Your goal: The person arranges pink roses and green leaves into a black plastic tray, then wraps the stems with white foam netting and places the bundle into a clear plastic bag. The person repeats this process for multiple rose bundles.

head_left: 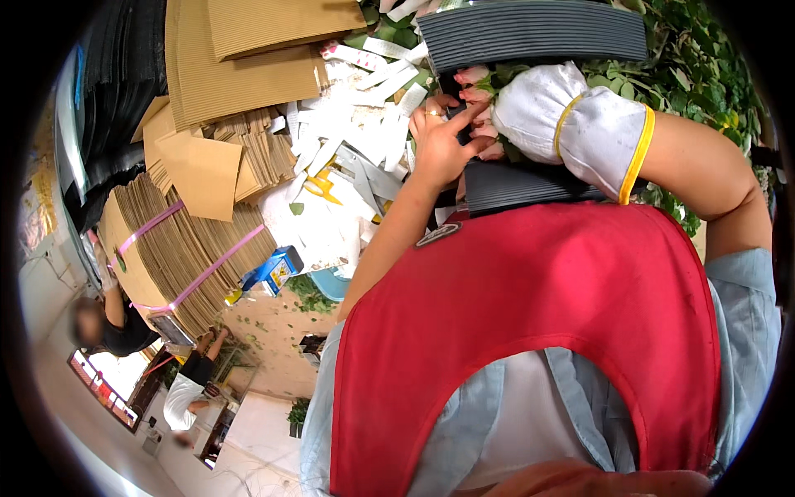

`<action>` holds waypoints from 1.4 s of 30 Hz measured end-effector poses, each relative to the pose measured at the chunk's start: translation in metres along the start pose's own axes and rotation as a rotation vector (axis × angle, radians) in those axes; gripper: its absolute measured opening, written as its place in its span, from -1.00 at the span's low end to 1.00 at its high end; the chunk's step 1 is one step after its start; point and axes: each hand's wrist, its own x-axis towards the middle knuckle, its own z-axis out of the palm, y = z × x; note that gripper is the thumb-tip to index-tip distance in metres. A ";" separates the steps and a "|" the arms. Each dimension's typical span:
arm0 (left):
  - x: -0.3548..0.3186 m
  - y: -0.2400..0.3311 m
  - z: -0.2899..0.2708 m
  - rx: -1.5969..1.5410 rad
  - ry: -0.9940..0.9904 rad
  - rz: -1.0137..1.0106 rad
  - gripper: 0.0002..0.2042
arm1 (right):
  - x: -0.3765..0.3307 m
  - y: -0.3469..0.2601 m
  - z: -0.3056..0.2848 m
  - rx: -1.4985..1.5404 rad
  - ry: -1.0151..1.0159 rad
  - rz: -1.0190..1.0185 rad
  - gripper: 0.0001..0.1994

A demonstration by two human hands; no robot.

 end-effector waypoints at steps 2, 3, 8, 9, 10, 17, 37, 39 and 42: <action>-0.001 0.003 -0.001 -0.015 -0.016 -0.015 -0.45 | 0.014 0.006 0.028 0.156 0.077 -0.042 -0.72; 0.000 0.003 -0.001 -0.030 -0.023 0.001 -0.45 | 0.019 0.018 0.047 0.038 0.151 -0.145 -0.77; -0.001 -0.001 0.004 -0.117 0.016 -0.032 -0.45 | 0.023 0.026 0.072 0.051 0.216 -0.110 -0.84; -0.002 0.000 0.003 -0.114 0.025 -0.034 -0.47 | 0.024 0.023 0.065 0.052 0.103 -0.076 -0.83; -0.002 -0.001 0.002 -0.101 0.024 -0.022 -0.48 | 0.024 0.019 0.056 0.052 -0.008 -0.044 -0.81; 0.005 -0.003 -0.001 -0.050 0.010 0.027 -0.49 | 0.030 0.007 0.048 0.409 -0.047 -0.160 -0.54; 0.023 0.029 -0.025 0.056 -0.229 0.311 -0.28 | -0.012 0.034 -0.051 -0.057 0.567 -0.022 -0.74; 0.026 0.021 -0.011 0.242 -0.116 0.444 -0.24 | -0.020 0.025 -0.091 0.039 0.344 -0.195 -0.60; 0.010 0.009 -0.001 0.263 -0.136 0.368 -0.05 | -0.016 -0.050 -0.170 -0.135 0.954 -0.317 -0.71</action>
